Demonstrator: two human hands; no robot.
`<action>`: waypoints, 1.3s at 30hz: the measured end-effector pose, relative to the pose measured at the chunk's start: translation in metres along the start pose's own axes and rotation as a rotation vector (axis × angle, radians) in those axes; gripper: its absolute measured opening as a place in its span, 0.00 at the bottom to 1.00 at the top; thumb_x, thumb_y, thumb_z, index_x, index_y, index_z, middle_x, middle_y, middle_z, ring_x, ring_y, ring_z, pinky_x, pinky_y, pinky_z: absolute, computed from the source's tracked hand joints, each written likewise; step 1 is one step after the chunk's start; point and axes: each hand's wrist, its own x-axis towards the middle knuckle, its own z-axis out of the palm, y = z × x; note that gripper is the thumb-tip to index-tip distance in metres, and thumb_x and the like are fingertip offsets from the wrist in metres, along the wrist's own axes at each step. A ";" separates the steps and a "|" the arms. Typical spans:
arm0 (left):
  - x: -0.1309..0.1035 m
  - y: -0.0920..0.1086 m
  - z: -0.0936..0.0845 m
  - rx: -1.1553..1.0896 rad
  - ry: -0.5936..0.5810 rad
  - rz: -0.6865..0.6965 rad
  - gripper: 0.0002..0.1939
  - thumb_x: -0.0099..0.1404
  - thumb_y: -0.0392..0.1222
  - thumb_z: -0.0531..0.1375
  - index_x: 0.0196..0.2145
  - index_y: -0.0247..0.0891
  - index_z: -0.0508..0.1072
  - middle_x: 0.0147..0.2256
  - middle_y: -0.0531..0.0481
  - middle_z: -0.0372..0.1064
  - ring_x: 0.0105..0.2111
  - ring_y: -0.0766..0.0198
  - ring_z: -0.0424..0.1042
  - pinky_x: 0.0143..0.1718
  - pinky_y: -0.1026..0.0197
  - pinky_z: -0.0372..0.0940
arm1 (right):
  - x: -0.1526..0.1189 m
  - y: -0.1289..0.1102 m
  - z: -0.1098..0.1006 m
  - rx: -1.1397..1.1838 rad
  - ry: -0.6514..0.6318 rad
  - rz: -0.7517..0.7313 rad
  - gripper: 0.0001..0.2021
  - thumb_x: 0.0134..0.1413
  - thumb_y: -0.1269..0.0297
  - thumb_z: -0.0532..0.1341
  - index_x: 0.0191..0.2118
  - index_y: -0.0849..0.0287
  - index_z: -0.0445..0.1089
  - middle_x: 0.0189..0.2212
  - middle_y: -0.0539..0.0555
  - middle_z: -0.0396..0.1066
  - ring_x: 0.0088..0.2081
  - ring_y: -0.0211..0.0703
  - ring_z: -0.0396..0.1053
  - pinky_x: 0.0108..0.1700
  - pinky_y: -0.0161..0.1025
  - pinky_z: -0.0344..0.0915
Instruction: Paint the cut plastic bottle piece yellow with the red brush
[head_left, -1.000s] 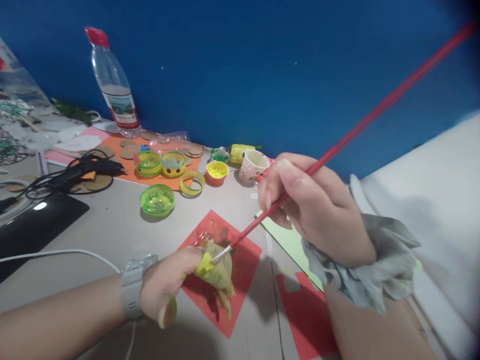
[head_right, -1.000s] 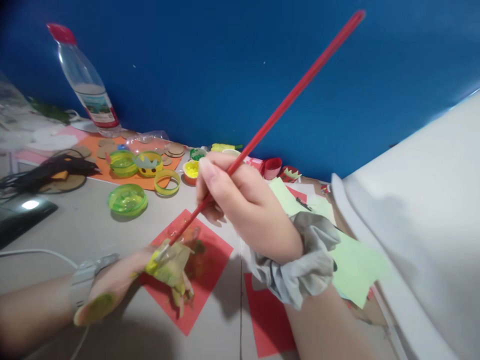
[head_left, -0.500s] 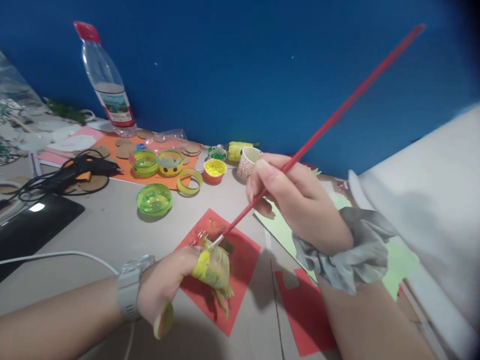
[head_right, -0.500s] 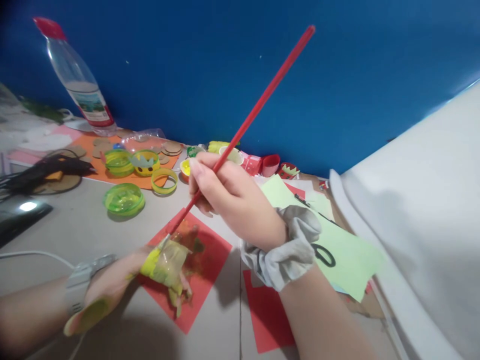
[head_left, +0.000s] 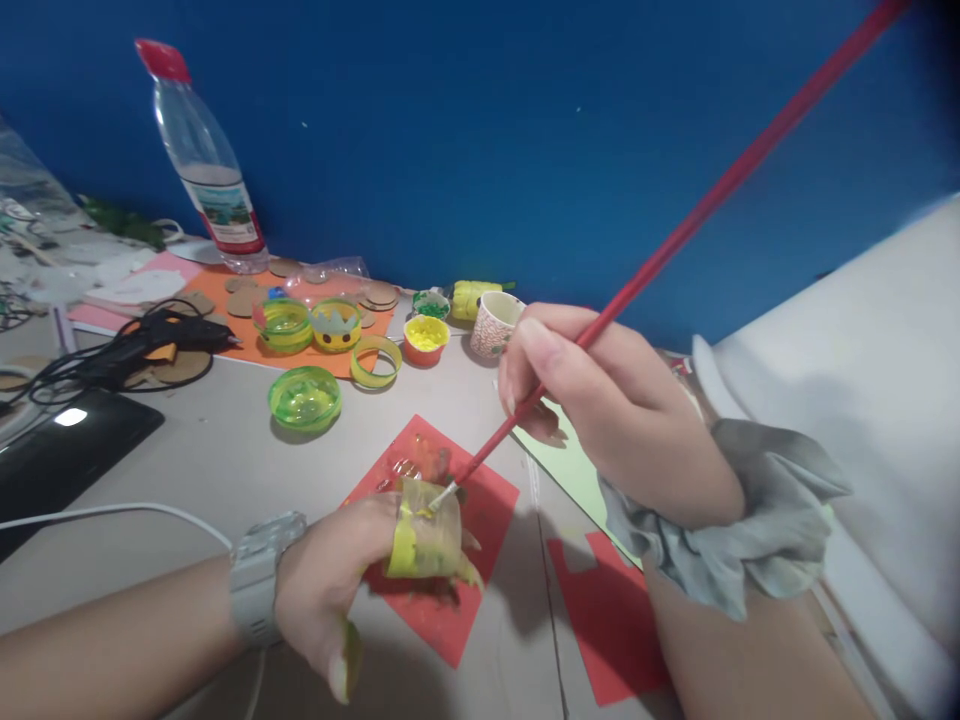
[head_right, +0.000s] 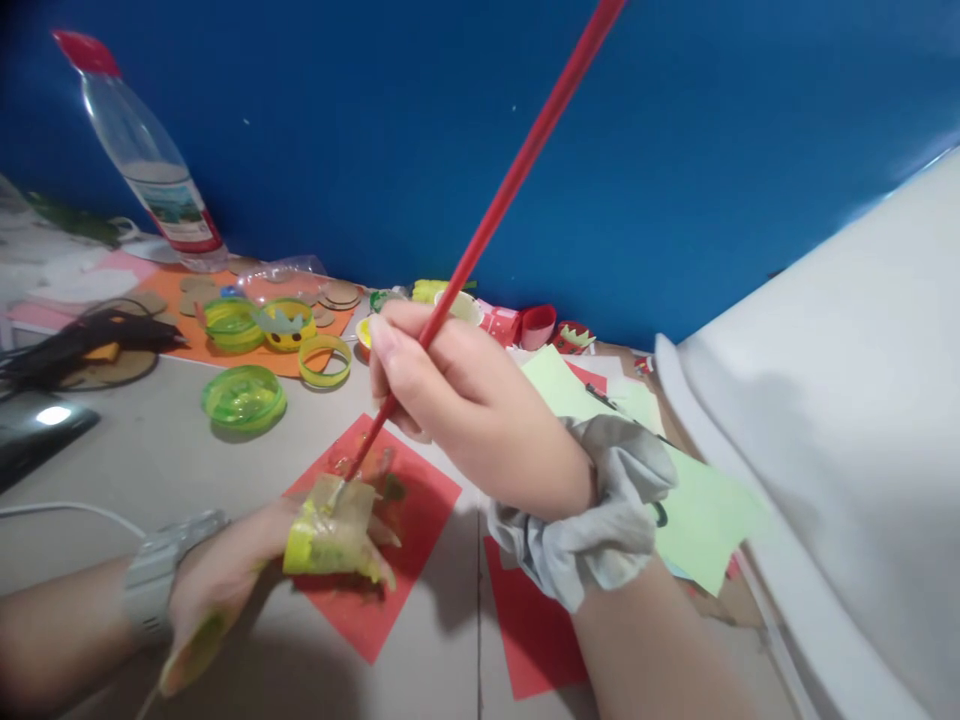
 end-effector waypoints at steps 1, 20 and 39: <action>0.000 0.001 -0.001 -0.060 -0.016 0.004 0.49 0.52 0.81 0.54 0.55 0.37 0.71 0.44 0.38 0.77 0.42 0.48 0.76 0.50 0.49 0.71 | 0.000 0.000 0.000 -0.017 -0.034 -0.006 0.19 0.73 0.65 0.49 0.27 0.58 0.62 0.22 0.45 0.58 0.22 0.30 0.58 0.25 0.31 0.58; -0.001 0.008 0.004 -0.106 -0.024 -0.129 0.39 0.60 0.75 0.54 0.50 0.37 0.73 0.45 0.39 0.74 0.49 0.46 0.72 0.57 0.48 0.65 | 0.000 -0.009 0.004 -0.212 -0.286 -0.059 0.17 0.73 0.64 0.47 0.29 0.57 0.59 0.23 0.44 0.57 0.24 0.32 0.57 0.30 0.35 0.58; -0.020 -0.006 0.011 0.211 -0.015 -0.010 0.60 0.50 0.78 0.60 0.70 0.42 0.50 0.66 0.33 0.58 0.65 0.36 0.59 0.67 0.39 0.51 | -0.008 -0.016 0.006 -0.342 -0.197 0.104 0.11 0.72 0.62 0.52 0.43 0.55 0.71 0.38 0.50 0.73 0.38 0.40 0.71 0.39 0.38 0.67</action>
